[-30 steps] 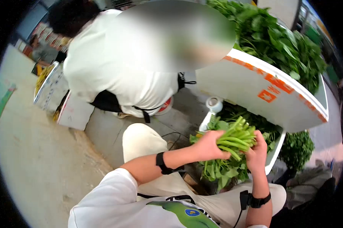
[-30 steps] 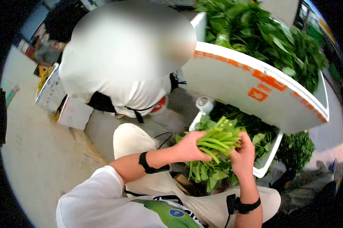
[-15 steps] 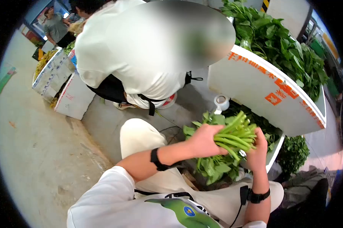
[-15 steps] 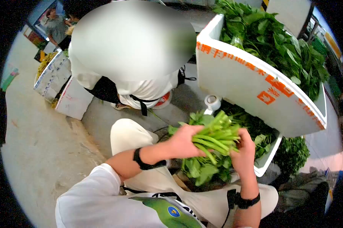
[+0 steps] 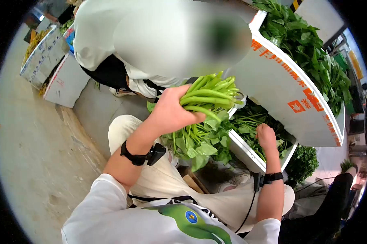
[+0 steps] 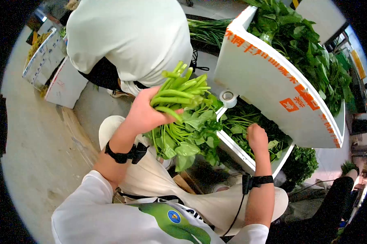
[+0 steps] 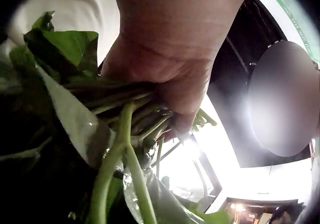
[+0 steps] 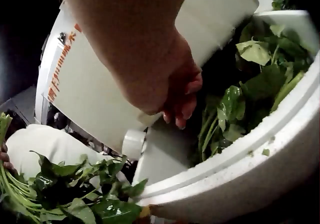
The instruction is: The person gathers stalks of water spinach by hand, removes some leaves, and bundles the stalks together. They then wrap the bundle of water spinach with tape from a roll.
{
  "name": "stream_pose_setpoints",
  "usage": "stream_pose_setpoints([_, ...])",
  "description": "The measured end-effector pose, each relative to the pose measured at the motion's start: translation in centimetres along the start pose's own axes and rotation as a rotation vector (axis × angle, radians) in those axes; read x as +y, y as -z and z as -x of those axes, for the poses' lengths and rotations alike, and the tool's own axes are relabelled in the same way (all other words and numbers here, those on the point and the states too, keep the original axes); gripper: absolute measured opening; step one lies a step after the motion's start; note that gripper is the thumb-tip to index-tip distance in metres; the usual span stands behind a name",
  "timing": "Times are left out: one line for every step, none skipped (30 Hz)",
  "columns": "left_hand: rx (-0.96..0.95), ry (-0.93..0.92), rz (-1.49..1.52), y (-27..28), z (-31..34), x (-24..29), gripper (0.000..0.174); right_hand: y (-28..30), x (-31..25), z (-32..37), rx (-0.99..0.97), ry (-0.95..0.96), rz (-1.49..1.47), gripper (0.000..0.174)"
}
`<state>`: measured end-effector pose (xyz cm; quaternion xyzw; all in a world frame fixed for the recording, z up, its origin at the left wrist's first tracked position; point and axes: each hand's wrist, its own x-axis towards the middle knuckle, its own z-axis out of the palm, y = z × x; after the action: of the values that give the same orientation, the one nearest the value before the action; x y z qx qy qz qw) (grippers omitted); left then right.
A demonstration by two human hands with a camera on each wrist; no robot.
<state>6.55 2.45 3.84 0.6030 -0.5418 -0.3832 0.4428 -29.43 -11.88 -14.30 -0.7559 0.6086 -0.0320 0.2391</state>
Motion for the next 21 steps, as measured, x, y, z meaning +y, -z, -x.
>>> stream_pose_setpoints([-0.010, 0.051, 0.010, 0.2, -0.4, -0.5, 0.033, -0.6, 0.5, -0.4, -0.034, 0.049, 0.098, 0.039])
stream_pose_setpoints([-0.018, 0.101, 0.021, 0.3, -0.6, -0.9, 0.033, -0.9, 1.0, -1.0, -0.044, 0.058, 0.117, 0.039])
stream_pose_setpoints([0.025, 0.099, -0.005, 0.1, -0.9, -1.1, 0.036, -0.6, 0.2, -1.3, -0.189, -0.056, 0.241, 0.039])
stream_pose_setpoints([0.037, 0.104, 0.012, -0.1, -1.3, -1.6, 0.036, -0.4, -0.4, -1.7, -0.330, -0.177, 0.366, 0.040])
stream_pose_setpoints([0.021, 0.109, -0.051, -0.1, -1.7, -1.9, 0.036, -1.6, 1.2, -2.7, -0.339, -0.159, 0.428, 0.033])
stream_pose_setpoints([0.001, 0.114, -0.116, -0.2, -2.1, -2.3, 0.036, -2.3, 1.8, -3.5, -0.345, -0.155, 0.444, 0.033])
stream_pose_setpoints([0.012, 0.106, -0.159, -0.6, -2.5, -3.4, 0.038, -2.8, 2.0, -4.1, -0.208, 0.035, 0.399, 0.026])
stream_pose_setpoints([0.017, 0.112, -0.150, -0.9, -2.7, -4.2, 0.038, -3.1, 2.4, -4.6, -0.073, 0.222, 0.347, 0.022])
stream_pose_setpoints([0.012, 0.095, -0.157, -1.1, -2.9, -4.5, 0.037, -2.3, 0.7, -4.7, -0.054, 0.265, 0.318, 0.023])
stream_pose_setpoints([0.007, 0.079, -0.164, -1.3, -3.1, -4.6, 0.037, -2.6, 0.3, -5.4, -0.060, 0.268, 0.327, 0.023])
stream_pose_setpoints([-0.032, 0.135, -0.167, -1.4, -3.2, -4.6, 0.035, -3.2, 0.2, -6.2, -0.065, 0.310, 0.348, 0.024])
stream_pose_setpoints([-0.024, 0.137, -0.160, -1.5, -3.3, -4.5, 0.035, -3.8, 0.1, -7.0, -0.068, 0.354, 0.369, 0.025])
stream_pose_setpoints([-0.041, 0.135, -0.175, -1.7, -3.3, -4.4, 0.035, -4.9, 0.4, -7.7, -0.065, 0.367, 0.464, 0.031])
stream_pose_setpoints([-0.061, 0.135, -0.191, -2.0, -3.4, -4.3, 0.035, -5.6, 0.7, -8.7, -0.220, 0.309, 0.590, 0.034])
stream_pose_setpoints([-0.051, 0.145, -0.231, -2.5, -3.6, -5.0, 0.036, -5.6, -0.1, -8.5, -0.211, 0.253, 0.608, 0.035])
stream_pose_setpoints([-0.050, 0.148, -0.224, -2.8, -3.7, -5.2, 0.036, -5.5, -1.2, -8.0, -0.200, 0.196, 0.625, 0.035])
stream_pose_setpoints([-0.055, 0.139, -0.216, -3.1, -3.8, -5.3, 0.036, -5.5, -1.5, -7.9, -0.204, 0.193, 0.630, 0.035])
stream_pose_setpoints([-0.061, 0.129, -0.210, -3.4, -3.9, -5.4, 0.036, -5.5, -1.6, -8.0, -0.178, 0.213, 0.678, 0.035])
stream_pose_setpoints([-0.058, 0.140, -0.189, -3.5, -4.0, -5.3, 0.035, -5.5, -1.6, -8.0, -0.153, 0.234, 0.727, 0.035])
stream_pose_setpoints([-0.061, 0.142, -0.184, -3.5, -4.0, -5.2, 0.035, -5.3, -1.5, -8.0, -0.158, 0.231, 0.730, 0.035])
stream_pose_setpoints([-0.056, 0.142, -0.196, -3.5, -4.1, -5.0, 0.035, -5.2, -1.2, -8.0, -0.164, 0.232, 0.704, 0.031])
